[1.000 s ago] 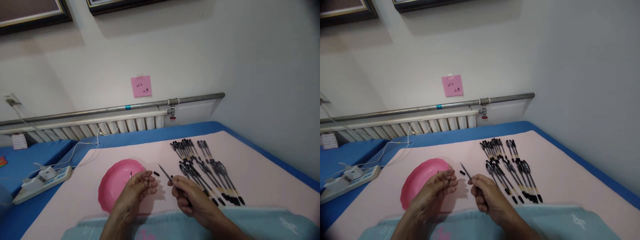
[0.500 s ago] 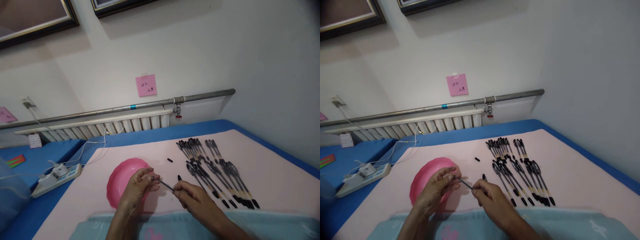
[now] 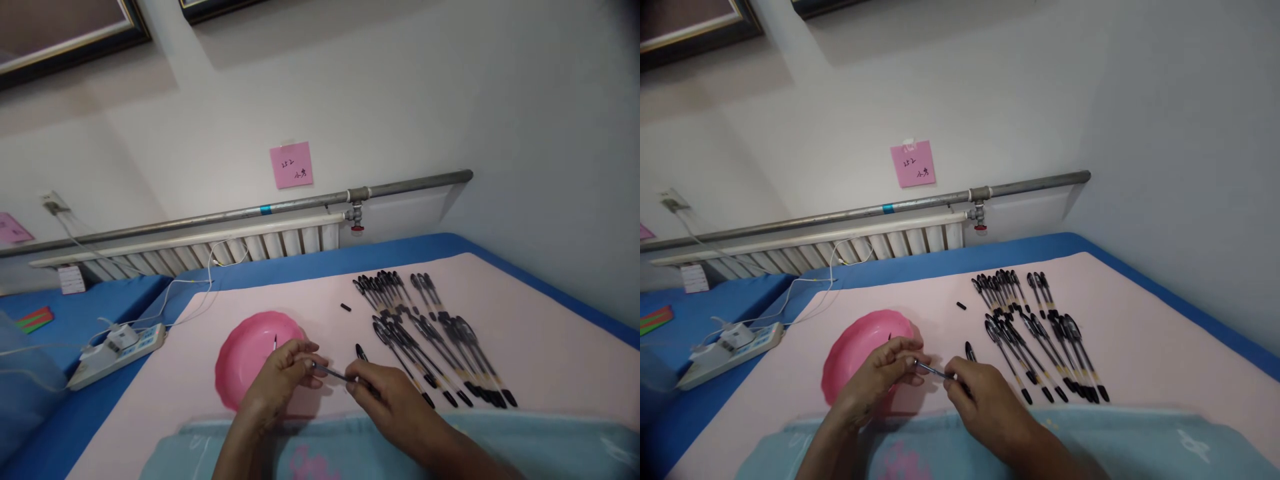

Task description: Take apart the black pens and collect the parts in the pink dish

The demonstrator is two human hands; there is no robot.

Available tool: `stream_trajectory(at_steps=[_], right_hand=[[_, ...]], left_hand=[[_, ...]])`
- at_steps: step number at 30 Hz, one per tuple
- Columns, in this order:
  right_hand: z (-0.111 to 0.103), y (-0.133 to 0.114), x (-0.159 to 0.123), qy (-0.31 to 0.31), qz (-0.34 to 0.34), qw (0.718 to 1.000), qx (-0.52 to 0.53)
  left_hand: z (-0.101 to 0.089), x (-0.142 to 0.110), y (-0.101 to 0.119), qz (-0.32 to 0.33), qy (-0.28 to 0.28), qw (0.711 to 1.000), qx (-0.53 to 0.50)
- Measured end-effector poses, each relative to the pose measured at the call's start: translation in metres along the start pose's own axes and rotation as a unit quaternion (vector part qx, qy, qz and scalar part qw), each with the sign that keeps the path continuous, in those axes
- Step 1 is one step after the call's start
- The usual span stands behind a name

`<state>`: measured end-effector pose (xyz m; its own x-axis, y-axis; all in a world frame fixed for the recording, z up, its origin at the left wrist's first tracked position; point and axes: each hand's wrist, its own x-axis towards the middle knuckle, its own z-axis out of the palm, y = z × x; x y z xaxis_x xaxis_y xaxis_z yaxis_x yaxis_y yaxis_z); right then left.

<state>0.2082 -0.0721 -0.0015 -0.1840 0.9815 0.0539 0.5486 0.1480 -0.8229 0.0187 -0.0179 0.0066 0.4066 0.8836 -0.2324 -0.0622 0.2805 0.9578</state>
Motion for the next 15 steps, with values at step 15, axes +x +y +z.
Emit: stream_trajectory(at_steps=[15], right_hand=[[0.0100,0.0060,-0.0008,0.091,-0.059,0.994,-0.002]], left_hand=[[0.0082,0.0073,-0.0077,-0.027,0.099,0.985,-0.138]])
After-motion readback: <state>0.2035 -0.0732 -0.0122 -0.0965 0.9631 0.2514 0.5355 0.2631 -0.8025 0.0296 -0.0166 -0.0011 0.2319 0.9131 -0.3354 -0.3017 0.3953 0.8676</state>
